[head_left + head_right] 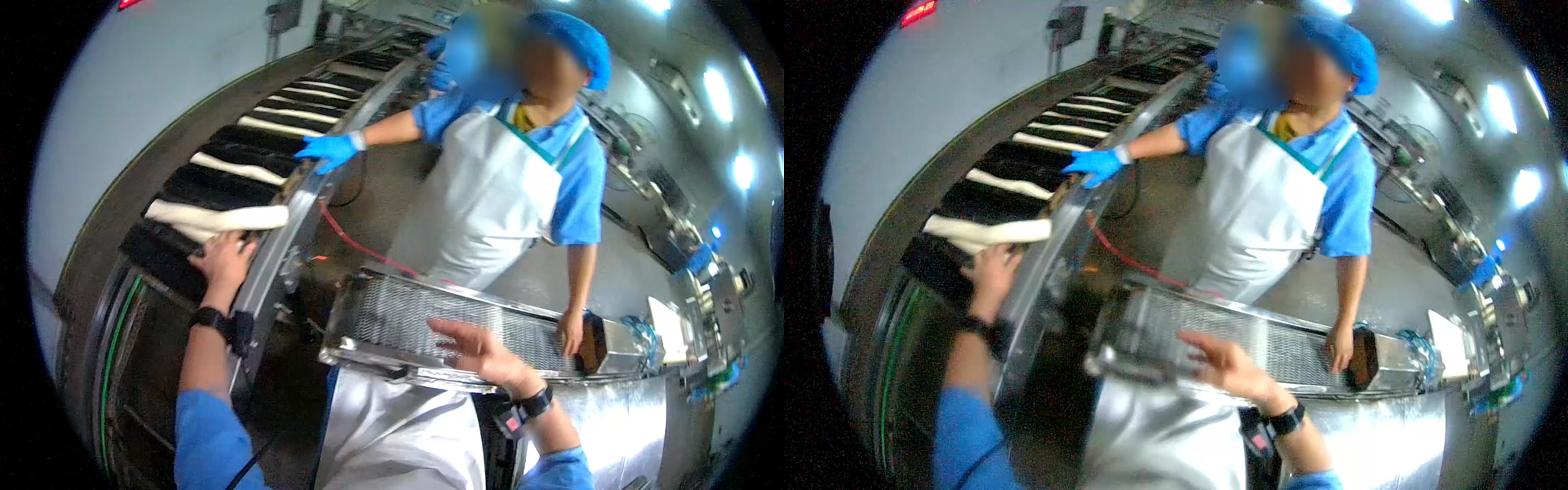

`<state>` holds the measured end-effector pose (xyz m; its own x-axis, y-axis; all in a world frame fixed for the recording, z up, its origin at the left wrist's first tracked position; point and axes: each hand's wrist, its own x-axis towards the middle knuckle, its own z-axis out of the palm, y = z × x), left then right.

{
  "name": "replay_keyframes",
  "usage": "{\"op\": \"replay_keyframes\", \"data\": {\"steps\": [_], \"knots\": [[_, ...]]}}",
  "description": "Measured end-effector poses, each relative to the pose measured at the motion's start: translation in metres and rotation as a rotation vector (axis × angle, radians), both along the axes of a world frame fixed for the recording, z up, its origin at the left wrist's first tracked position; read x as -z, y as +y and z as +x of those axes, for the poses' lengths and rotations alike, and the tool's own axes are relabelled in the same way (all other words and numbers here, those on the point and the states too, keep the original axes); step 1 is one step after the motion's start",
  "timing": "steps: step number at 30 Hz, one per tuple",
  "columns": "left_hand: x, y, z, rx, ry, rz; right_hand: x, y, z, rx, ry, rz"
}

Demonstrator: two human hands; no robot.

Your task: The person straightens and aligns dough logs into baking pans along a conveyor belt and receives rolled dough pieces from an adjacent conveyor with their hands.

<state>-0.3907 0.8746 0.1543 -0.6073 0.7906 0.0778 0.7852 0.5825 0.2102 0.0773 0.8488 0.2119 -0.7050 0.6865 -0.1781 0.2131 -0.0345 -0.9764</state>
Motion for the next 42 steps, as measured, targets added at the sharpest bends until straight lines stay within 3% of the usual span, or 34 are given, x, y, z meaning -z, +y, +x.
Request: {"op": "replay_keyframes", "data": {"steps": [3,6,8,9,11,18,21,29,36,37,42], "knots": [[-0.002,0.003,0.006,-0.013,0.006,0.012,0.056,-0.033,0.074,0.39,-0.161,-0.082],[-0.004,0.007,0.012,-0.018,-0.008,0.023,0.121,-0.069,0.149,0.793,-0.294,0.121],[0.001,0.011,0.006,-0.002,-0.015,0.031,0.141,-0.1,0.169,1.079,-0.162,0.172],[0.001,0.012,0.006,-0.01,-0.008,0.025,0.125,-0.111,0.158,1.237,-0.108,0.09],[-0.003,0.016,0.009,-0.082,-0.007,-0.033,0.137,-0.128,0.167,1.355,0.057,-0.005],[0.024,0.032,-0.016,-0.022,-0.018,0.081,0.126,-0.13,0.159,1.307,0.042,-0.047],[-0.007,0.022,0.012,-0.078,-0.05,0.071,0.12,-0.125,0.155,1.255,0.056,0.005],[-0.012,0.014,0.029,-0.137,-0.158,0.235,0.129,-0.124,0.16,1.229,0.136,0.01],[0.005,0.02,0.006,-0.227,-0.162,0.313,0.106,-0.128,0.142,1.261,0.127,0.015],[0.009,0.016,0.006,-0.211,-0.118,0.455,0.102,-0.132,0.141,1.274,0.129,0.018],[0.003,0.005,-0.001,-0.16,-0.122,0.466,0.101,-0.139,0.146,1.264,0.171,0.045]]}}
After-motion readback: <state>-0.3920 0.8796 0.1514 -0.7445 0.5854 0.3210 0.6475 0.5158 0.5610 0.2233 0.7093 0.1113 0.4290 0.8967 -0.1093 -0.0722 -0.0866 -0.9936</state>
